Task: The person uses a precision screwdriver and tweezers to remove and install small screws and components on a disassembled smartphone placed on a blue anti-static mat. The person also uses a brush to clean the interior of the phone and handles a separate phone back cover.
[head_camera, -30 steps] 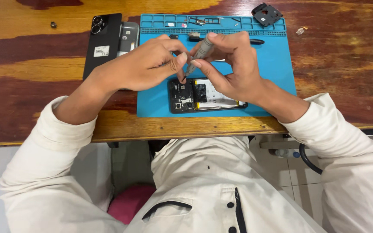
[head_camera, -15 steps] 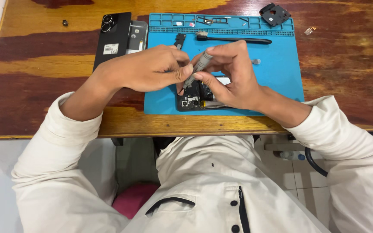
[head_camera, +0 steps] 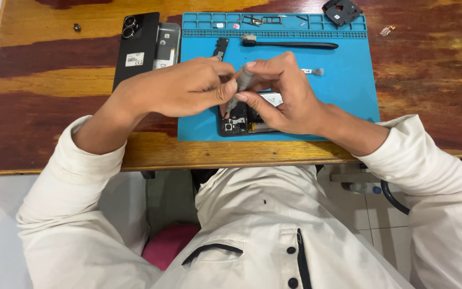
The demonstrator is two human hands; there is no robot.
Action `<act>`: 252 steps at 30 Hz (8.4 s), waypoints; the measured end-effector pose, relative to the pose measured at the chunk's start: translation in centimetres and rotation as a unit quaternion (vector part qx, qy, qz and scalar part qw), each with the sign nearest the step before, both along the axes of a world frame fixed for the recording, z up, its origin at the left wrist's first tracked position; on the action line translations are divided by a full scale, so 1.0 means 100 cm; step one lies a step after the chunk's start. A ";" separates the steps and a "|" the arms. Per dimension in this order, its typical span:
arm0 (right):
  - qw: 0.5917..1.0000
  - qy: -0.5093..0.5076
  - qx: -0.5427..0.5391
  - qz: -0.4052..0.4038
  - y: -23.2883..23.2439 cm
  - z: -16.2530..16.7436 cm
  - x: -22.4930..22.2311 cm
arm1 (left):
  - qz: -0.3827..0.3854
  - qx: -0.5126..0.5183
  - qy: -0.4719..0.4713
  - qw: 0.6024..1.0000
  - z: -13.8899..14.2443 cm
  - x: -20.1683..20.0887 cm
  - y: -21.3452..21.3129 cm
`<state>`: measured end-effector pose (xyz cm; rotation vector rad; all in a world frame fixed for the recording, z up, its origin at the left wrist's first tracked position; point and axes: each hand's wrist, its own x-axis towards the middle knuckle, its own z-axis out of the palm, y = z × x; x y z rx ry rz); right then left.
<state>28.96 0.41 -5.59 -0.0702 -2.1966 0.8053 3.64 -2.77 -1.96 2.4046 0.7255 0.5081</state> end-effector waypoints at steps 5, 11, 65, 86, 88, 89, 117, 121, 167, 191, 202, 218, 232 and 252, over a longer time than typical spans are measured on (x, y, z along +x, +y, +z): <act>0.999 -0.003 0.032 0.015 0.001 0.005 -0.002 | 0.050 -0.086 -0.003 0.995 0.000 -0.005 0.001; 0.996 -0.019 0.025 0.080 -0.004 0.020 -0.005 | 0.076 -0.035 -0.086 0.993 0.006 -0.014 0.008; 0.994 0.019 0.103 0.021 -0.008 0.030 -0.010 | 0.283 0.267 -0.110 0.915 -0.041 0.018 0.045; 0.980 0.138 0.088 -0.110 0.013 0.026 0.011 | 0.198 -0.328 -0.339 0.859 -0.035 0.008 0.029; 0.981 0.139 0.077 -0.109 0.012 0.025 0.010 | 0.198 -0.333 -0.333 0.859 -0.035 0.009 0.028; 0.982 0.137 0.077 -0.109 0.012 0.024 0.010 | 0.198 -0.337 -0.333 0.858 -0.035 0.010 0.027; 0.981 0.134 0.077 -0.113 0.014 0.022 0.011 | 0.182 -0.334 -0.316 0.869 -0.033 0.012 0.024; 0.981 0.126 0.087 -0.118 0.012 0.024 0.011 | 0.180 -0.324 -0.305 0.877 -0.034 0.011 0.024; 0.994 -0.085 0.046 0.060 0.011 0.057 0.017 | 0.114 0.029 -0.016 0.993 0.013 -0.020 0.015; 0.994 -0.075 0.029 0.080 0.014 0.049 0.018 | 0.513 0.062 0.332 0.789 0.033 -0.057 0.016; 0.982 0.042 -0.180 0.038 0.026 0.031 0.019 | 0.544 0.050 0.263 0.795 0.030 -0.061 0.020; 0.911 -0.311 0.135 -0.234 0.098 0.038 0.057 | 0.518 0.050 0.256 0.815 0.035 -0.064 0.021; 0.887 -0.297 0.117 -0.333 0.091 0.032 0.036 | 0.546 0.026 0.259 0.796 0.046 -0.061 0.022; 0.941 -0.110 0.134 -0.290 0.092 0.037 0.059 | 0.258 -0.319 -0.163 0.897 0.020 -0.016 0.016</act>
